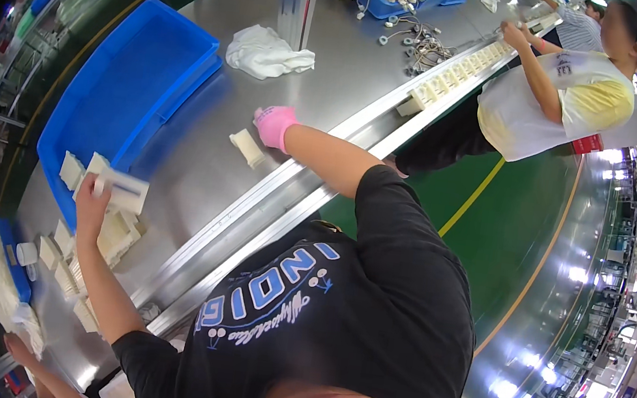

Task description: Assembling and aligning white plastic components on a production line in a factory.

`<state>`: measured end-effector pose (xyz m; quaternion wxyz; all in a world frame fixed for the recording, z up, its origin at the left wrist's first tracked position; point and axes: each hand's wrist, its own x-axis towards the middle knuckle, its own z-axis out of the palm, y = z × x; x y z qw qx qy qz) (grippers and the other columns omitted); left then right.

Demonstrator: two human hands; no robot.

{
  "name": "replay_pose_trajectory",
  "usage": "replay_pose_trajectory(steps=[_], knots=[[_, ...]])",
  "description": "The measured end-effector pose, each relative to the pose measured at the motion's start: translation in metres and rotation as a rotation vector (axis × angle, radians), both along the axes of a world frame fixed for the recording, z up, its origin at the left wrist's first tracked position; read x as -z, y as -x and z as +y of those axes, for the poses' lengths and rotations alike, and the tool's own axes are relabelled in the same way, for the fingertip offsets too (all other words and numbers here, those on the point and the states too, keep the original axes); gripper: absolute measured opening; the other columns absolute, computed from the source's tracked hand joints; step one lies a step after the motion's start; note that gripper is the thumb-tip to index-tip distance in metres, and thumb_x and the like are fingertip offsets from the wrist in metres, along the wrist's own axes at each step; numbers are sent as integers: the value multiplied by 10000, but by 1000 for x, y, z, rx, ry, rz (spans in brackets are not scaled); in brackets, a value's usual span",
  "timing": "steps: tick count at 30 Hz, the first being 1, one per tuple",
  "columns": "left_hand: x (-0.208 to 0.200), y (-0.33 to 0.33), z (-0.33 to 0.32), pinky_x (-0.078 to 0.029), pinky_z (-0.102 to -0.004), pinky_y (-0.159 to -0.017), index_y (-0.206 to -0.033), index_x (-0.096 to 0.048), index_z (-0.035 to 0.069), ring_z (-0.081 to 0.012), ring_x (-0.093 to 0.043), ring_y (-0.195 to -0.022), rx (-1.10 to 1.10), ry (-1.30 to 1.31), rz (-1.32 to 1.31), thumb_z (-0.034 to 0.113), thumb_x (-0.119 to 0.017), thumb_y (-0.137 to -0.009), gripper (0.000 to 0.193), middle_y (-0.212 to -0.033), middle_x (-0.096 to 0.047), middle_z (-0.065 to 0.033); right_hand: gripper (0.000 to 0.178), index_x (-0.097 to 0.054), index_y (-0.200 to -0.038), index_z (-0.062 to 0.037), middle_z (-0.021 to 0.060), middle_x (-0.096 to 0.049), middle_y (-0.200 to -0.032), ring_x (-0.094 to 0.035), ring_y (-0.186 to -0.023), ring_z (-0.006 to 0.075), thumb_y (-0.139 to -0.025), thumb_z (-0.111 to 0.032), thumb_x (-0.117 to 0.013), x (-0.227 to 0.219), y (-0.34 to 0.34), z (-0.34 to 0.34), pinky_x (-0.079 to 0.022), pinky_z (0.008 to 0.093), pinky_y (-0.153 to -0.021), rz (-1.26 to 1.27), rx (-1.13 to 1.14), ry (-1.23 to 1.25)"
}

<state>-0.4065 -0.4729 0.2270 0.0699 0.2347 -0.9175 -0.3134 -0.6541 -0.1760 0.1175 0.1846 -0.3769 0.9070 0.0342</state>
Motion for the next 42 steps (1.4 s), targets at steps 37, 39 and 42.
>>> replay_pose_trajectory(steps=[37,39,42], knots=[[68,83,180,-416,-249,-753,-1134,-358,76,-111,-479,-884,-36,-1154,606,311,-290,-926,320,-985,-483,-50,397,-375,-1120,-19,39,-453,-573,-447,-457,126,-762,-37,-545,-70,-95,-12,-381,256,-443,-237,-114,1209],[65,84,181,-404,-252,-773,-1135,-359,76,-109,-472,-894,-62,-1159,609,311,-287,-927,322,-986,-482,-46,392,-380,-1116,-22,39,-454,-573,-450,-458,125,-762,-40,-546,-70,-96,-11,-382,254,-441,-216,-95,1247],[64,83,183,-393,-256,-785,-1130,-365,78,-109,-463,-909,-54,-1036,619,318,-288,-926,324,-996,-480,-45,382,-385,-1118,-27,33,-457,-570,-453,-465,113,-769,-42,-541,-70,-96,-9,-388,256,-438,-69,-140,1233]])
